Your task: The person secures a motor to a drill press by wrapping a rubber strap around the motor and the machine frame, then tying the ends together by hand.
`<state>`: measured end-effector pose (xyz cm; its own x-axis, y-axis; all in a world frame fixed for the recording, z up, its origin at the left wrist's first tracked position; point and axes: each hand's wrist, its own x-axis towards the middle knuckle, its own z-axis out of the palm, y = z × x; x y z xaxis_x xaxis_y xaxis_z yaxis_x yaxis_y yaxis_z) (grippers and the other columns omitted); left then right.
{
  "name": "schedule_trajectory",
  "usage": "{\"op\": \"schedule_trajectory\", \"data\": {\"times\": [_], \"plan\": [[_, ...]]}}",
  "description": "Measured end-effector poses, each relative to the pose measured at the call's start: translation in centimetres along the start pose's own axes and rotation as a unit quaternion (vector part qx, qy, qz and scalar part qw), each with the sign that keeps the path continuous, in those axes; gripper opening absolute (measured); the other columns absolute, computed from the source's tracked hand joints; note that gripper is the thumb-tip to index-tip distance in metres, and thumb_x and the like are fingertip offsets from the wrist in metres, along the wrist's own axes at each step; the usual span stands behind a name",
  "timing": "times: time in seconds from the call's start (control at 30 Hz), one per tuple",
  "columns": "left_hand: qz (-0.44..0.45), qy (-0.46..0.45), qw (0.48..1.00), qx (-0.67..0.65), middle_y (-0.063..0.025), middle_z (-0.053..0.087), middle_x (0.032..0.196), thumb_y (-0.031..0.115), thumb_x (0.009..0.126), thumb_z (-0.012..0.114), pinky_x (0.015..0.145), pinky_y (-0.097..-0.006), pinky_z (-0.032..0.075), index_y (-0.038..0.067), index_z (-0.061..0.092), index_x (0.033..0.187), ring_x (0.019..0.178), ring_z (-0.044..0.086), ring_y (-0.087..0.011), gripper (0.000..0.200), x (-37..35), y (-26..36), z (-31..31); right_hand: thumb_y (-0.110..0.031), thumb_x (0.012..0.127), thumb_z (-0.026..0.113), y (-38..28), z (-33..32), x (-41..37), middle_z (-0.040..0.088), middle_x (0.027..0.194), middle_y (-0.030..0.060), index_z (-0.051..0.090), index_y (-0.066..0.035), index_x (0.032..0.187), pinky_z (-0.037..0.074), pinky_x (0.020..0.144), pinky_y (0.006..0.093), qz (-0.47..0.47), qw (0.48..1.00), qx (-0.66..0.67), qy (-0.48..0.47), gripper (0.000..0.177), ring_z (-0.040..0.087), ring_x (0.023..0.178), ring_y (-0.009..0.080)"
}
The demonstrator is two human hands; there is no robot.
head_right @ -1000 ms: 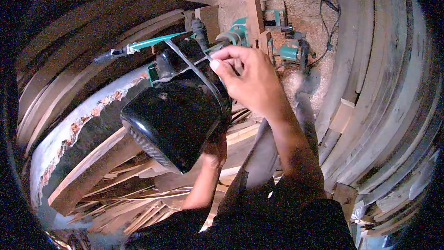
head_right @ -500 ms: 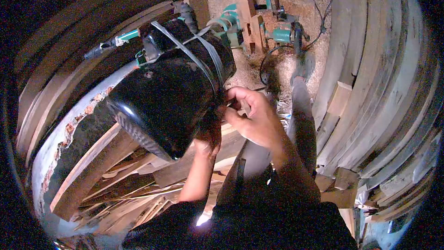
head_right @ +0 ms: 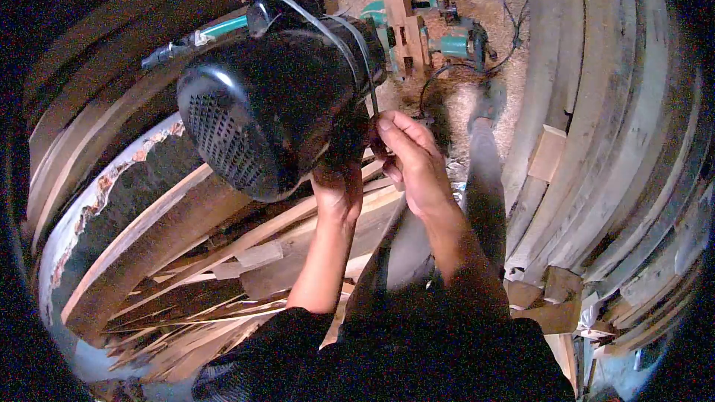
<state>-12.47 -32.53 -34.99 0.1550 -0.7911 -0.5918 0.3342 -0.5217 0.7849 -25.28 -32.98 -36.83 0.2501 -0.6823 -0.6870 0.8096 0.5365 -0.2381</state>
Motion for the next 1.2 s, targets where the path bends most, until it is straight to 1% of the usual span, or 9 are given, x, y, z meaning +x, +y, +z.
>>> {"op": "schedule_trajectory", "data": {"times": [0.13, 0.2, 0.23, 0.4, 0.73, 0.8, 0.97, 1.03, 1.2], "plan": [[0.011, -0.022, 1.000, -0.007, -0.0097, 0.060, 0.131, 0.029, 0.097, 0.060, 0.105, -0.0416, 0.045, 0.007, 0.053, 0.134, 0.119, 0.057, -0.0262, 0.044, 0.0, -0.2, -0.9, -0.028, 0.100, 0.056, 1.5, 1.1, -0.5, 0.062, 0.086, -0.0036, 0.061, -0.013, 0.099, 0.029, 0.050, 0.0184, -0.016, 0.999, 0.002, 0.048, 0.016, 0.048, 0.069, 0.0042], [-0.028, -0.138, 0.985, -0.099, -0.0102, 0.060, 0.132, 0.029, 0.098, 0.059, 0.107, -0.0425, 0.044, 0.007, 0.054, 0.134, 0.121, 0.057, -0.0264, 0.042, 0.4, -0.1, -1.6, -0.028, 0.101, 0.057, 1.9, 1.6, -0.6, 0.061, 0.085, -0.0045, 0.062, -0.013, 0.100, 0.027, 0.048, 0.0176, -0.033, 0.998, 0.009, 0.062, 0.016, 0.046, 0.066, 0.0034], [-0.027, -0.141, 0.985, -0.099, -0.0102, 0.060, 0.132, 0.029, 0.098, 0.059, 0.107, -0.0425, 0.044, 0.007, 0.054, 0.134, 0.121, 0.057, -0.0264, 0.042, 0.7, -0.3, -1.6, -0.027, 0.101, 0.057, 1.8, 1.7, -0.8, 0.061, 0.085, -0.0052, 0.063, -0.013, 0.101, 0.026, 0.048, 0.0176, -0.043, 0.997, -0.002, 0.057, 0.015, 0.045, 0.065, 0.0024], [-0.011, -0.023, 0.994, -0.109, -0.0128, 0.059, 0.134, 0.029, 0.099, 0.056, 0.108, -0.0435, 0.044, 0.007, 0.054, 0.134, 0.121, 0.058, -0.0290, 0.042, 1.6, -1.2, -2.0, -0.024, 0.101, 0.056, 1.8, 1.6, -1.3, 0.060, 0.087, -0.0069, 0.064, -0.012, 0.103, 0.024, 0.046, 0.0173, -0.042, 0.996, -0.049, 0.063, 0.014, 0.042, 0.062, -0.0002], [0.017, -0.022, 0.999, 0.044, -0.0106, 0.060, 0.132, 0.040, 0.102, 0.052, 0.108, -0.0421, 0.044, 0.007, 0.052, 0.135, 0.122, 0.057, -0.0250, 0.046, 2.5, -1.8, -3.9, -0.020, 0.100, 0.055, 1.9, 2.4, -2.4, 0.061, 0.099, -0.0065, 0.063, -0.010, 0.119, 0.028, 0.050, 0.0154, -0.079, 0.993, -0.080, 0.038, 0.023, 0.038, 0.070, 0.0013], [0.016, -0.047, 0.998, 0.044, -0.0096, 0.061, 0.132, 0.042, 0.102, 0.052, 0.106, -0.0414, 0.044, 0.007, 0.052, 0.135, 0.122, 0.057, -0.0243, 0.048, 2.5, -1.7, -4.1, -0.024, 0.099, 0.062, 2.1, 2.7, -2.4, 0.052, 0.077, -0.0094, 0.066, -0.013, 0.113, 0.031, 0.048, 0.0169, -0.088, 0.993, -0.059, 0.048, 0.018, 0.042, 0.063, 0.0001], [0.005, -0.049, 0.998, 0.028, -0.0073, 0.061, 0.132, 0.049, 0.101, 0.052, 0.103, -0.0397, 0.044, 0.008, 0.052, 0.137, 0.121, 0.058, -0.0226, 0.055, 2.5, -1.8, -4.0, -0.019, 0.098, 0.062, 3.0, 2.7, -2.2, 0.057, 0.086, -0.0078, 0.065, -0.011, 0.115, 0.028, 0.047, 0.0158, -0.109, 0.990, -0.054, 0.066, 0.019, 0.041, 0.066, -0.0006], [0.021, -0.046, 0.998, 0.037, -0.0103, 0.059, 0.133, 0.022, 0.105, 0.053, 0.105, -0.0386, 0.042, 0.002, 0.050, 0.134, 0.122, 0.056, -0.0226, 0.036, 2.6, -1.6, -3.7, -0.017, 0.098, 0.060, 3.1, 2.8, -2.1, 0.060, 0.093, -0.0064, 0.063, -0.010, 0.116, 0.026, 0.048, 0.0149, -0.114, 0.987, -0.073, 0.087, 0.020, 0.040, 0.068, -0.0002], [-0.001, -0.051, 0.999, 0.000, -0.0109, 0.053, 0.140, 0.027, 0.106, 0.050, 0.107, -0.0405, 0.040, 0.004, 0.046, 0.138, 0.128, 0.051, -0.0236, 0.040, 3.0, -2.2, -4.1, -0.016, 0.098, 0.062, 3.1, 2.1, -1.8, 0.063, 0.096, -0.0045, 0.063, -0.009, 0.118, 0.026, 0.047, 0.0149, -0.106, 0.987, -0.077, 0.095, 0.021, 0.040, 0.064, -0.0018]]}}
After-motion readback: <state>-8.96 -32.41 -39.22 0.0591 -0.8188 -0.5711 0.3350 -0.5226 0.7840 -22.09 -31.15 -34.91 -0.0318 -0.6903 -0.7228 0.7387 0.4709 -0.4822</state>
